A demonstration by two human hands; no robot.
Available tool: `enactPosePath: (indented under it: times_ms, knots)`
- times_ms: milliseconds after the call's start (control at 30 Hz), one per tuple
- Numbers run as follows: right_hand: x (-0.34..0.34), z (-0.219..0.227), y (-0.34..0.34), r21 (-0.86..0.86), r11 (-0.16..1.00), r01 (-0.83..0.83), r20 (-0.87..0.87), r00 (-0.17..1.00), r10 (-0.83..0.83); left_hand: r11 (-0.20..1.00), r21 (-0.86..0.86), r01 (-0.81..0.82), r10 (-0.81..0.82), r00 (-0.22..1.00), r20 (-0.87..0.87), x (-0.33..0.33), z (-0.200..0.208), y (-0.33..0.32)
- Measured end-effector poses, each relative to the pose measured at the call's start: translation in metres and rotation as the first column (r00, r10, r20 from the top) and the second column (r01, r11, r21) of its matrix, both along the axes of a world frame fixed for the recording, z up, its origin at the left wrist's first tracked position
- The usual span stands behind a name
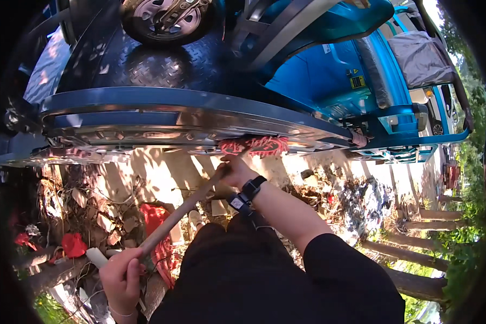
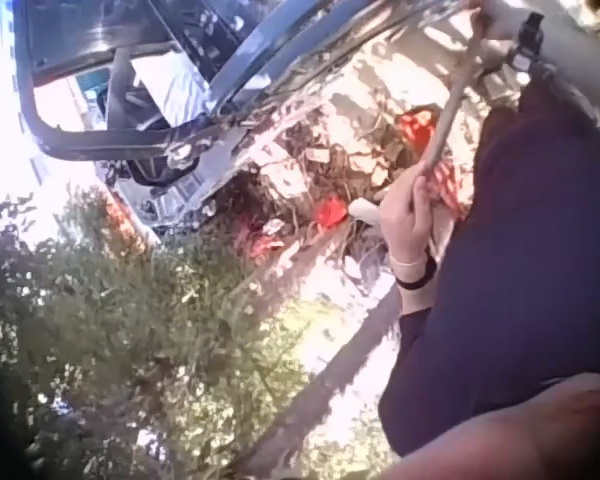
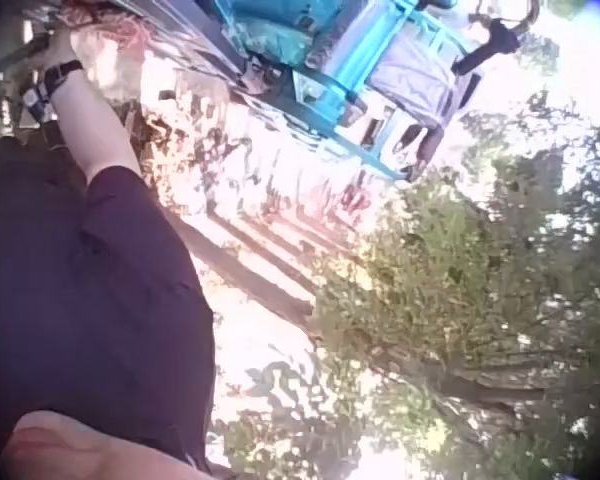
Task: Cleaning the exterior and interior of a blue electric tricycle using a long-handled mop.
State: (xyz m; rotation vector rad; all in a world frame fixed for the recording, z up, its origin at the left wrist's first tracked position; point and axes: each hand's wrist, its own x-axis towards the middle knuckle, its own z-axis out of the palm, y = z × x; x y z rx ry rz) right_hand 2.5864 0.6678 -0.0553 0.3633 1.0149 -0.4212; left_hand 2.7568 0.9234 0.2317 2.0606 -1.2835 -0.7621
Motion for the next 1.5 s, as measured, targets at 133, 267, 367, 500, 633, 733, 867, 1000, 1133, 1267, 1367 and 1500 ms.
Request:
enactPosePath:
  times_ms: [133,267,367,500,633,733,867,1000,1133,1267,1367,1500]
  knots:
    - [0.127,0.037,0.056,0.000,0.997,-0.079,0.198,0.977,0.077,0.974,-0.167,-0.154,0.199,0.933,0.299,0.020,0.057,0.066]
    - [0.224,0.074,0.099,-0.002,0.971,-0.241,0.345,0.911,0.227,0.926,-0.246,-0.285,0.369,0.815,0.447,0.032,0.087,0.119]
    - [0.268,0.094,0.123,-0.048,0.958,-0.281,0.362,0.889,0.279,0.908,-0.306,-0.287,0.410,0.763,0.500,0.045,0.089,0.144]
    - [0.273,0.066,0.121,0.021,0.961,-0.276,0.366,0.897,0.249,0.933,-0.299,-0.202,0.330,0.813,0.481,0.061,0.067,0.148]
    - [0.224,0.028,0.094,0.087,0.980,-0.177,0.277,0.949,0.147,0.947,-0.263,-0.185,0.265,0.911,0.314,0.077,0.022,0.139]
    - [0.168,0.003,0.069,0.089,0.991,-0.099,0.107,0.990,0.089,0.983,-0.126,-0.131,0.163,0.944,0.286,0.085,0.000,0.100]
    - [0.092,-0.016,0.030,0.122,0.992,0.018,-0.129,0.992,-0.002,0.986,-0.164,0.021,0.017,0.973,0.229,0.065,-0.045,0.039]
    - [-0.011,-0.063,-0.012,0.087,0.991,0.098,-0.223,0.972,-0.077,0.953,-0.179,0.244,-0.192,0.945,0.264,0.017,-0.088,-0.023]
    - [-0.076,-0.076,-0.024,-0.020,1.000,0.022,-0.313,0.949,-0.027,0.893,-0.150,0.425,-0.394,0.898,0.195,-0.032,-0.124,-0.071]
    - [-0.114,-0.088,-0.030,0.024,1.000,-0.007,-0.406,0.914,0.016,0.863,-0.107,0.493,-0.474,0.865,0.165,-0.070,-0.159,-0.099]
    - [-0.134,-0.096,-0.032,0.020,0.998,-0.066,-0.398,0.915,0.068,0.865,-0.184,0.468,-0.443,0.882,0.161,-0.076,-0.163,-0.103]
    - [-0.104,-0.098,-0.019,-0.014,0.987,-0.161,-0.369,0.918,0.144,0.903,-0.029,0.429,-0.425,0.900,0.095,-0.050,-0.150,-0.080]
